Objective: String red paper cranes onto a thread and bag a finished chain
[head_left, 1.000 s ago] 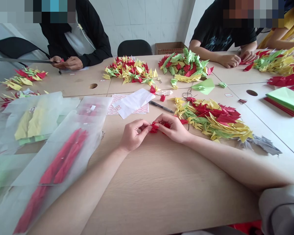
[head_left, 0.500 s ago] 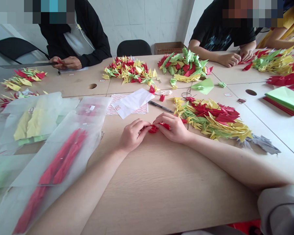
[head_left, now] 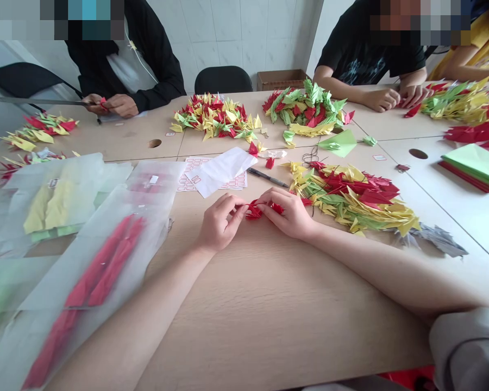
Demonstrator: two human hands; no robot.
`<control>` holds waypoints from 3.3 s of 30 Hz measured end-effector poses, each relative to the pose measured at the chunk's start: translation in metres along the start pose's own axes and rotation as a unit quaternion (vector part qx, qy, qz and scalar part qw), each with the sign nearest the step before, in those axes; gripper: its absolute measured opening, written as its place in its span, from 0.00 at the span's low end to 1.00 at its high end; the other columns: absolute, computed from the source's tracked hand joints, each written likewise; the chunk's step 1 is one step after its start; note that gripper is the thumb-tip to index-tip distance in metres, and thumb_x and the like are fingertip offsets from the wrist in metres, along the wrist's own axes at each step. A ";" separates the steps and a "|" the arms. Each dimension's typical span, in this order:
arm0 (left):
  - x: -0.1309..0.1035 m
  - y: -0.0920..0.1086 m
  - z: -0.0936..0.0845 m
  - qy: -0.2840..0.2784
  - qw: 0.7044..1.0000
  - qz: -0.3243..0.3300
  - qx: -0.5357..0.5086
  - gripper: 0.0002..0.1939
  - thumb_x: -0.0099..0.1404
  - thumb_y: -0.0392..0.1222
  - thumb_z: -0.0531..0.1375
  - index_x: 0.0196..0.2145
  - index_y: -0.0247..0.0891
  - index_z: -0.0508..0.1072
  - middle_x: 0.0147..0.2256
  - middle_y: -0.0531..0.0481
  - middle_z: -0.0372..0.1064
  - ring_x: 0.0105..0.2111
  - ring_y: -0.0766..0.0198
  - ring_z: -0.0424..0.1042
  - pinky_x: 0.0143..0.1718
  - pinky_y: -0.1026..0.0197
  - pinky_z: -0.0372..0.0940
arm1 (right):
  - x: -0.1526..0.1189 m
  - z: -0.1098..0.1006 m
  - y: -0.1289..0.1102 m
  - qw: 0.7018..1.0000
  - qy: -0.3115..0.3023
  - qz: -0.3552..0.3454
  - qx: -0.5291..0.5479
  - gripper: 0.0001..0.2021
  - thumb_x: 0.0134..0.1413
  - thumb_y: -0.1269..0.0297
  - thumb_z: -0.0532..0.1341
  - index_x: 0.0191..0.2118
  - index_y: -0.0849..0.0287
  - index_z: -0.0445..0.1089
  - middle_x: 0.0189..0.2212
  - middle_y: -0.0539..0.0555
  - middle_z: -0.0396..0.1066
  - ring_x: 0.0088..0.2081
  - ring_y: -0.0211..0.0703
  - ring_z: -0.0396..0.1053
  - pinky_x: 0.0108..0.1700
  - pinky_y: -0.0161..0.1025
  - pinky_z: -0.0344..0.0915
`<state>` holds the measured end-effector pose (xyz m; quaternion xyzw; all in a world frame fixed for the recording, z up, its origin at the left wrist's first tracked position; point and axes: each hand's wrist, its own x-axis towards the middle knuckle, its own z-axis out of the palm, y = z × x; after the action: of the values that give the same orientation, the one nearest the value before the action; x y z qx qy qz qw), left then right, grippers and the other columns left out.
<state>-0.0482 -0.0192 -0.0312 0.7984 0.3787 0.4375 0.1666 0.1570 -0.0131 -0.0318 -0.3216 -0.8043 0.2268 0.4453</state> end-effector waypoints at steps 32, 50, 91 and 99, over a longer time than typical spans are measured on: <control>0.005 0.005 0.000 -0.060 0.974 -0.140 -0.169 0.12 0.64 0.46 0.63 0.27 0.35 0.76 0.27 0.49 0.72 0.29 0.64 0.68 0.33 0.63 0.62 | 0.000 0.003 -0.008 0.959 -0.065 0.187 0.204 0.15 0.61 0.51 0.60 0.40 0.59 0.70 0.36 0.54 0.73 0.35 0.39 0.69 0.36 0.36 0.66; 0.002 0.007 0.001 -0.072 0.973 -0.144 -0.165 0.11 0.64 0.44 0.63 0.27 0.35 0.75 0.26 0.51 0.71 0.27 0.66 0.67 0.30 0.64 0.61 | 0.001 0.004 -0.011 0.939 -0.040 0.234 0.248 0.16 0.56 0.51 0.64 0.35 0.61 0.72 0.30 0.53 0.75 0.28 0.36 0.69 0.28 0.32 0.64; 0.003 -0.001 0.001 0.002 0.891 -0.265 -0.368 0.13 0.63 0.49 0.63 0.38 0.36 0.75 0.39 0.44 0.78 0.39 0.58 0.77 0.43 0.56 0.72 | -0.004 0.005 -0.004 0.992 -0.109 0.024 -0.051 0.05 0.61 0.62 0.60 0.40 0.56 0.68 0.42 0.54 0.76 0.45 0.45 0.72 0.65 0.56 0.49; 0.002 -0.003 0.001 0.019 0.888 -0.287 -0.358 0.14 0.61 0.50 0.65 0.38 0.36 0.74 0.42 0.44 0.78 0.40 0.58 0.78 0.40 0.59 0.74 | -0.001 0.001 -0.010 0.993 -0.030 0.105 0.048 0.05 0.57 0.70 0.57 0.39 0.58 0.67 0.35 0.53 0.73 0.36 0.41 0.70 0.40 0.37 0.66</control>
<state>-0.0477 -0.0162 -0.0329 0.5328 0.4116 0.4915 0.5524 0.1532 -0.0205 -0.0263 -0.3761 -0.7671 0.3200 0.4095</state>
